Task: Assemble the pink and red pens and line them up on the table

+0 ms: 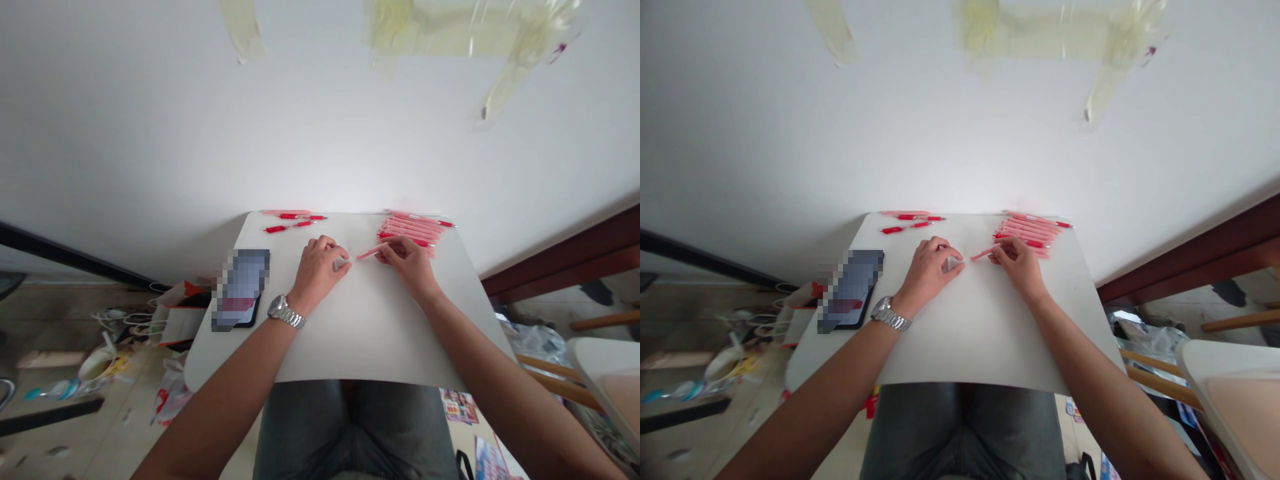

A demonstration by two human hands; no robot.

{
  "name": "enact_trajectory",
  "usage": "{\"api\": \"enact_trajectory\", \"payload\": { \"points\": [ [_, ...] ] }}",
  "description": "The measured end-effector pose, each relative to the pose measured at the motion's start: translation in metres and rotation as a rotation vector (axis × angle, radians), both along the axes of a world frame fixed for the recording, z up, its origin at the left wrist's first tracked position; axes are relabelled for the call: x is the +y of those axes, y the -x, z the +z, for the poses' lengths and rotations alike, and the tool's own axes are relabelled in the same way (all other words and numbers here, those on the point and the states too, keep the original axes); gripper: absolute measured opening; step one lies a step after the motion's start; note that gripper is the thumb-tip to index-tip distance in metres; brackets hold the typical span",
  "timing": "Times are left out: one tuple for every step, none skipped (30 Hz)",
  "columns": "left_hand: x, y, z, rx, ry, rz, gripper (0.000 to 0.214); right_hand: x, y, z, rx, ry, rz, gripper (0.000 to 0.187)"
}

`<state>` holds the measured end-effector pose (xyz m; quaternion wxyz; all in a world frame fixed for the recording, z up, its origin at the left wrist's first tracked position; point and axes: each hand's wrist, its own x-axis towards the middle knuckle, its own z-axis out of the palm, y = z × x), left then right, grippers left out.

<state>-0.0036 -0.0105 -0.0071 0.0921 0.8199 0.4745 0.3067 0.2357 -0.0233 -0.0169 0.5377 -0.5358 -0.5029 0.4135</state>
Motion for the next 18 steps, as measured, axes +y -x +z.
{"api": "enact_trajectory", "payload": {
  "points": [
    [-0.0002,0.0006,0.0006,0.011,0.000,-0.006,0.010,-0.0003,0.0002,0.0006,-0.001,-0.002,0.000,0.046],
    [-0.0007,0.0011,0.0014,0.024,-0.003,-0.012,0.009,-0.0005,0.0003,0.0010,0.000,-0.005,0.002,0.046],
    [-0.0012,0.0015,0.0021,0.038,-0.009,-0.016,0.009,-0.0007,0.0005,0.0014,0.000,-0.009,0.004,0.046],
    [-0.0019,0.0018,0.0028,0.052,-0.016,-0.018,0.009,-0.0008,0.0007,0.0016,0.001,-0.013,0.007,0.046],
    [-0.0025,0.0018,0.0034,0.064,-0.023,-0.021,0.009,-0.0009,0.0009,0.0016,0.003,-0.014,0.010,0.045],
    [-0.0030,0.0017,0.0038,0.073,-0.029,-0.023,0.009,-0.0009,0.0011,0.0015,0.005,-0.015,0.012,0.045],
    [-0.0033,0.0015,0.0040,0.077,-0.032,-0.026,0.009,-0.0009,0.0013,0.0013,0.007,-0.016,0.015,0.045],
    [-0.0034,0.0011,0.0040,0.076,-0.033,-0.029,0.010,-0.0009,0.0014,0.0009,0.009,-0.017,0.018,0.045],
    [-0.0035,0.0006,0.0039,0.073,-0.031,-0.033,0.011,-0.0009,0.0015,0.0005,0.011,-0.018,0.021,0.045],
    [-0.0034,0.0002,0.0037,0.068,-0.028,-0.039,0.013,-0.0008,0.0015,0.0001,0.013,-0.018,0.022,0.045],
    [-0.0032,-0.0001,0.0034,0.063,-0.025,-0.044,0.016,-0.0007,0.0014,-0.0003,0.013,-0.017,0.021,0.045],
    [-0.0030,-0.0002,0.0030,0.060,-0.022,-0.052,0.018,-0.0006,0.0012,-0.0007,0.013,-0.016,0.019,0.045],
    [-0.0029,-0.0003,0.0025,0.058,-0.019,-0.061,0.019,-0.0004,0.0010,-0.0009,0.014,-0.016,0.017,0.046],
    [-0.0027,-0.0002,0.0020,0.057,-0.017,-0.069,0.020,-0.0004,0.0008,-0.0010,0.015,-0.016,0.014,0.046],
    [-0.0026,-0.0001,0.0015,0.056,-0.018,-0.074,0.020,-0.0003,0.0006,-0.0009,0.016,-0.018,0.012,0.046],
    [-0.0025,0.0001,0.0010,0.055,-0.019,-0.076,0.021,-0.0003,0.0004,-0.0008,0.017,-0.019,0.010,0.046],
    [-0.0023,0.0003,0.0006,0.055,-0.020,-0.077,0.021,-0.0004,0.0004,-0.0005,0.017,-0.020,0.008,0.045],
    [-0.0022,0.0004,0.0002,0.056,-0.021,-0.075,0.020,-0.0005,0.0004,-0.0003,0.018,-0.021,0.006,0.045]
  ]
}}
